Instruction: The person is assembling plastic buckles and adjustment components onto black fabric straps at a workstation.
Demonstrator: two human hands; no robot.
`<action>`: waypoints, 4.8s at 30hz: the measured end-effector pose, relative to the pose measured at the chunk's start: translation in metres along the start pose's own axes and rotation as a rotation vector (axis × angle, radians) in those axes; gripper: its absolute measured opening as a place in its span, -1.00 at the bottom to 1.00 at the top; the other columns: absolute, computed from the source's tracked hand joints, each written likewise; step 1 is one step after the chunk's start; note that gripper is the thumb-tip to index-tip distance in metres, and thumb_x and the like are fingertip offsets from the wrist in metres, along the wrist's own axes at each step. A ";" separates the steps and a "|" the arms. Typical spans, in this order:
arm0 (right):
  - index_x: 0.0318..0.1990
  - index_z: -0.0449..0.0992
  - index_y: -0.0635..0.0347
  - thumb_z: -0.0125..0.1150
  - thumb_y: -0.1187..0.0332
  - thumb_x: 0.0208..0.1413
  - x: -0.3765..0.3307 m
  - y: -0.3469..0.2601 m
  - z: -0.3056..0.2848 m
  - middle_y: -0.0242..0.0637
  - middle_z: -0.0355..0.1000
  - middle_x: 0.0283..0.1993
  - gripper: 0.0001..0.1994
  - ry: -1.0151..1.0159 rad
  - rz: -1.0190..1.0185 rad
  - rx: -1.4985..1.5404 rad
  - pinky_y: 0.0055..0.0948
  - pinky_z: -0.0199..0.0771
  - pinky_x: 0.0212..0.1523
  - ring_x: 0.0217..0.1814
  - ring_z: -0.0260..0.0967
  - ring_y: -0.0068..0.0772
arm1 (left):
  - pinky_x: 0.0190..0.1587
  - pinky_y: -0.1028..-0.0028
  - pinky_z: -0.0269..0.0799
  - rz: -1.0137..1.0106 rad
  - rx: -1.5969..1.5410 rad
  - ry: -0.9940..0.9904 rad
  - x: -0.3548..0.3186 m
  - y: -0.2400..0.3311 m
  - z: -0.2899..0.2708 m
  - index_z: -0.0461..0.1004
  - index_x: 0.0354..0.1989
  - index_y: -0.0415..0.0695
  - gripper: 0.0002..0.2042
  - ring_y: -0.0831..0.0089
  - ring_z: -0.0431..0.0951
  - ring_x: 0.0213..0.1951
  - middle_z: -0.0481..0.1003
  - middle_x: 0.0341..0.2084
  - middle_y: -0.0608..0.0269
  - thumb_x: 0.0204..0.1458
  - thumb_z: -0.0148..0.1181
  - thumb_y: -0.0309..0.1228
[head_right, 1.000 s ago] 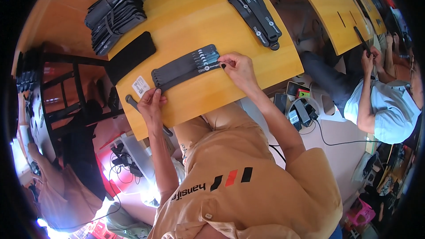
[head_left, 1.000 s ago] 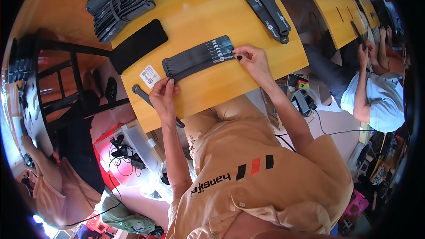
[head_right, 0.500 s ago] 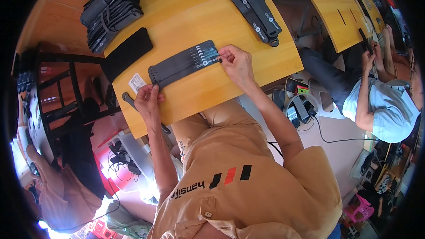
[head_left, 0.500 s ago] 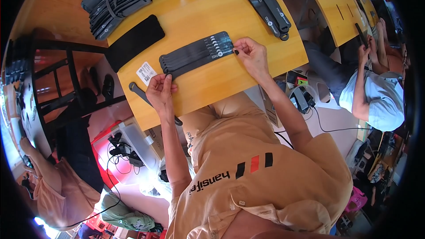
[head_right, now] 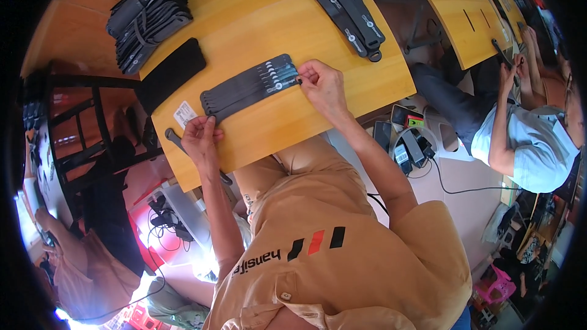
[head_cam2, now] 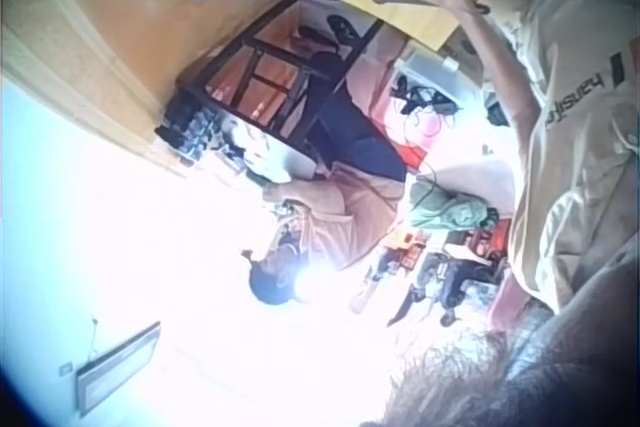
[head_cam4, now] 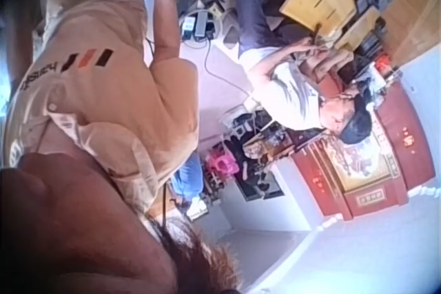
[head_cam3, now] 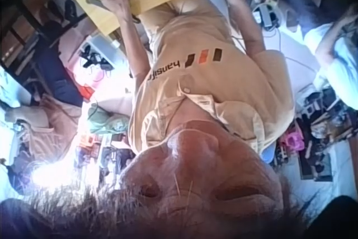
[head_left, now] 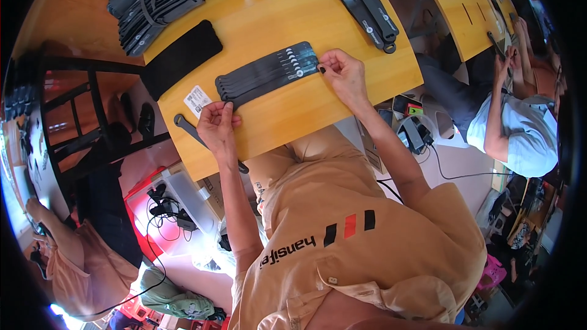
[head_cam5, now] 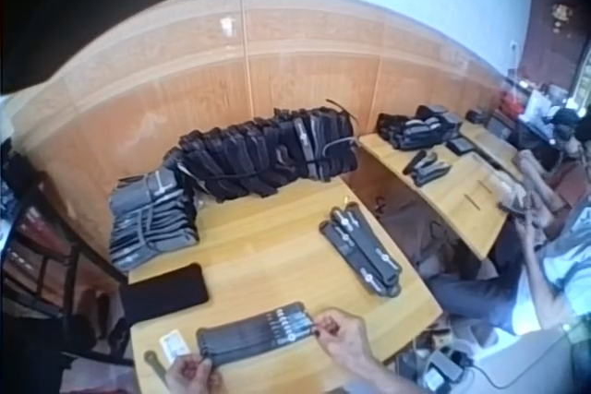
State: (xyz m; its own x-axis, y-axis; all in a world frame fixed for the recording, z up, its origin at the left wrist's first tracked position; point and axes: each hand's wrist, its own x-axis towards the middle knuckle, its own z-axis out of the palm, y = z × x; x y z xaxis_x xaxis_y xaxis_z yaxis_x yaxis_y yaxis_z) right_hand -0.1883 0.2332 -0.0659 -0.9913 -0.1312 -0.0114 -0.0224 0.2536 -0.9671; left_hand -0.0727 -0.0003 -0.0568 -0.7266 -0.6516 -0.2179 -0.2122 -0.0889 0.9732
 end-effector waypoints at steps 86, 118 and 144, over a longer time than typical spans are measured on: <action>-0.49 0.43 0.30 0.10 0.65 -0.24 0.002 -0.004 0.006 -0.21 0.36 -0.57 -0.90 0.067 -0.228 -0.203 -0.43 0.36 -0.50 -0.56 0.37 -0.34 | -0.70 0.65 0.29 0.098 0.119 0.132 -0.004 0.011 0.011 0.37 -0.42 -0.27 -0.93 0.63 0.37 -0.72 0.39 -0.60 0.26 0.01 0.13 -0.56; 0.28 -0.03 0.19 0.01 0.12 0.09 -0.028 -0.014 0.045 -0.20 -0.18 0.39 -0.34 -0.377 -0.656 -0.910 0.00 -0.35 0.33 0.43 -0.24 -0.27 | 0.27 0.06 -0.26 0.741 1.258 -0.264 -0.017 -0.002 0.030 -0.13 0.28 -0.29 -0.17 0.14 -0.17 0.33 -0.15 0.30 -0.03 0.01 -0.07 0.11; -0.33 0.50 0.23 0.24 0.48 -0.26 -0.133 -0.064 0.090 -0.36 0.40 -0.34 -0.77 -0.376 -1.088 -0.140 -0.47 0.42 -0.30 -0.25 0.33 -0.37 | -0.32 0.53 0.48 -0.367 -0.853 -0.083 -0.134 -0.007 -0.057 0.41 -0.14 -0.29 -0.69 0.45 0.54 -0.40 0.51 -0.39 0.14 0.16 -0.03 -0.26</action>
State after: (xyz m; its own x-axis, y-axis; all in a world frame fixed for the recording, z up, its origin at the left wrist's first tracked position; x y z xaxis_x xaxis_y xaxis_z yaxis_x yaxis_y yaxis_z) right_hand -0.0435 0.1478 -0.0251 -0.3383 -0.6161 0.7113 -0.8771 -0.0675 -0.4756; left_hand 0.0632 0.0446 -0.0301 -0.7603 -0.4203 -0.4952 0.0906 -0.8236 0.5599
